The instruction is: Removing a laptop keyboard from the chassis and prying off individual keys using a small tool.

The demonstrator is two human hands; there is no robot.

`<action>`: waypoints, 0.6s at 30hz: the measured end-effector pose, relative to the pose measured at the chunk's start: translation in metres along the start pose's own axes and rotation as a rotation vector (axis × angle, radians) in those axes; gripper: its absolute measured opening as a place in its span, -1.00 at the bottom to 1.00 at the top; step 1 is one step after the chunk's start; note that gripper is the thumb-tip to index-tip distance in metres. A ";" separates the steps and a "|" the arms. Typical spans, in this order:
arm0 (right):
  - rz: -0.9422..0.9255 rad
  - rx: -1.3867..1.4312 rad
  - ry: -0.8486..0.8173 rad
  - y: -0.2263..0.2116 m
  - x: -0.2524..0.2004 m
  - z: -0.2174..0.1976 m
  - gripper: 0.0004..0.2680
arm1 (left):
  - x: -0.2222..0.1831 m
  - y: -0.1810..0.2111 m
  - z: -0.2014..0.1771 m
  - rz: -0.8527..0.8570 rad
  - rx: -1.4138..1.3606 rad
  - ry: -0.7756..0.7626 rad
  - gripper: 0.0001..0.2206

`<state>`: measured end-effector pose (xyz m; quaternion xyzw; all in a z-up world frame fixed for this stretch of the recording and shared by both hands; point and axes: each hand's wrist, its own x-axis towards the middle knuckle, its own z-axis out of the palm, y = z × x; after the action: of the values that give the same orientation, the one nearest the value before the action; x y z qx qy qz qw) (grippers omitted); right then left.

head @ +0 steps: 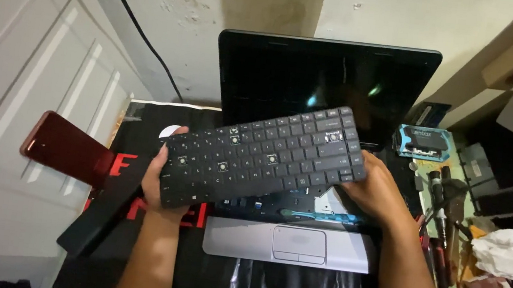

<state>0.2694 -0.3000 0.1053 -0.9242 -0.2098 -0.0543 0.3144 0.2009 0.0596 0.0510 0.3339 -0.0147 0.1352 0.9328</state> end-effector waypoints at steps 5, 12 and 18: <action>0.060 0.166 0.144 0.034 -0.002 0.009 -0.92 | 0.000 -0.001 0.003 -0.003 0.077 -0.042 -0.54; 0.361 1.243 0.038 0.026 -0.016 0.009 -0.44 | -0.002 -0.006 0.017 0.011 0.354 -0.093 -0.54; 0.315 1.073 0.240 0.001 -0.011 0.004 -0.77 | 0.003 0.004 0.022 0.426 0.902 -0.061 -0.66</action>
<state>0.2600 -0.3022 0.0993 -0.6428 -0.0305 0.0029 0.7654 0.2037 0.0493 0.0712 0.6972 -0.0501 0.3059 0.6464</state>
